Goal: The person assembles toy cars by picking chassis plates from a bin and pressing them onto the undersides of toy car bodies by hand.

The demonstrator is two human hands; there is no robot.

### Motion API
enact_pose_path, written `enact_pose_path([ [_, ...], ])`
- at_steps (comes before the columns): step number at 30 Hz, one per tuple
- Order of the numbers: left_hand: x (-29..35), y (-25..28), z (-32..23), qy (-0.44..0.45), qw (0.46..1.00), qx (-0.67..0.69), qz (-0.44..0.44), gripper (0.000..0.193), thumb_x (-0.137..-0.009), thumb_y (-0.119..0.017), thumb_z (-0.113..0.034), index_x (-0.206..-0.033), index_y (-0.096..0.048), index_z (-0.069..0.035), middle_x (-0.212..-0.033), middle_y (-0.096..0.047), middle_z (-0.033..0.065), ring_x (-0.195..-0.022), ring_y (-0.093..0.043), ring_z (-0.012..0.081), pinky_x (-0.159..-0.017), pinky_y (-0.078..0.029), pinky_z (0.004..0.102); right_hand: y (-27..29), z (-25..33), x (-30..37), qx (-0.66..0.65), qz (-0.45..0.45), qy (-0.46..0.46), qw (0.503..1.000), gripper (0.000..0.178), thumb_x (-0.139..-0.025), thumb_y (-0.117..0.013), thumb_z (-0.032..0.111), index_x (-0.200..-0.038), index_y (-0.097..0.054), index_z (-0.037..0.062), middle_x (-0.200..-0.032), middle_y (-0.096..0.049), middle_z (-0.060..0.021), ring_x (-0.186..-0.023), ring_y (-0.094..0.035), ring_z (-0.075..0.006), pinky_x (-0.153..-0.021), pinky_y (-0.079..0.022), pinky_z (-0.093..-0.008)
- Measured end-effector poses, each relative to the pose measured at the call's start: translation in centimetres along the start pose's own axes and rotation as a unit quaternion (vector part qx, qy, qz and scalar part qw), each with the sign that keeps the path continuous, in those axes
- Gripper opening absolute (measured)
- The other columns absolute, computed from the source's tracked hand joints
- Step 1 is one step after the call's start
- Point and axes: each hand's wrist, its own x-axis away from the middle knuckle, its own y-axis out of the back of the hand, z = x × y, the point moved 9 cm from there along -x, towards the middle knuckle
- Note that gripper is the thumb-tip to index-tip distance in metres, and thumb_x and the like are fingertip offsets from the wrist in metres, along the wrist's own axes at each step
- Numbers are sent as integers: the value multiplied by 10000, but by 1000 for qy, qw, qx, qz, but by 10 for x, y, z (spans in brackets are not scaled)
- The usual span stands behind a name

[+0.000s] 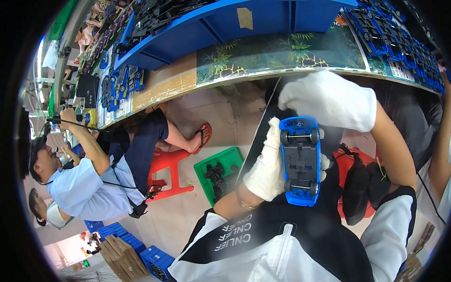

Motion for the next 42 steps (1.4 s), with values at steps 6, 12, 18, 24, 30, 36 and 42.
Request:
enact_pose_path([
  [6,-10,6,11,14,1000,-12,-17,859,-773,-307,-807,-1223,-513,-105,-927,-657,157,-815,-658,288,-750,-541,408,13,-23,15,-26,-210,-76,975,219,-821,-558,44,-1035,-605,35,-900,-654,-121,-782,-646,-283,-696,-517,-348],
  [12,-18,27,3,-27,997,36,-59,809,-800,-334,-775,-1224,-515,-110,-941,-640,149,-849,-644,279,-771,-534,412,35,-24,68,18,-390,-129,912,238,-811,-573,18,-1044,-619,27,-976,-635,-128,-888,-619,-270,-806,-480,-310],
  [18,-16,34,-28,-166,981,48,-84,767,-833,-361,-732,-1249,-488,-101,-979,-612,125,-903,-625,267,-821,-524,443,-8,-11,94,165,-260,-211,928,641,-611,-726,59,-1222,-543,117,-1205,-539,-113,-1073,-546,-306,-883,-462,-381],
  [24,-25,35,-10,-130,988,44,-75,828,-777,-372,-788,-1260,-478,-125,-1107,-594,125,-976,-599,277,-854,-497,451,-44,-21,83,217,-278,-197,915,620,-644,-694,39,-1236,-522,93,-1196,-544,-121,-1044,-565,-299,-857,-478,-361],
  [30,-22,38,-24,-201,974,55,-92,789,-791,-361,-781,-1254,-494,-156,-1158,-577,81,-983,-587,243,-865,-485,442,-38,-27,92,174,-348,-238,890,533,-740,-637,15,-1255,-514,81,-1161,-569,-131,-1014,-584,-310,-834,-495,-360],
  [36,-18,47,-34,-273,950,59,-138,756,-815,-336,-768,-1178,-554,-142,-1055,-626,51,-967,-586,203,-870,-478,388,-24,19,121,131,-461,-178,859,542,-716,-737,143,-1228,-582,64,-1174,-579,-144,-993,-589,-293,-848,-471,-344],
  [42,-13,48,-32,-309,944,2,-112,854,-802,-302,-773,-1261,-503,-81,-1172,-581,67,-1054,-563,196,-944,-451,345,-51,49,85,167,-397,-155,889,546,-622,-765,172,-1143,-620,98,-1125,-580,-128,-999,-551,-334,-873,-436,-428],
])
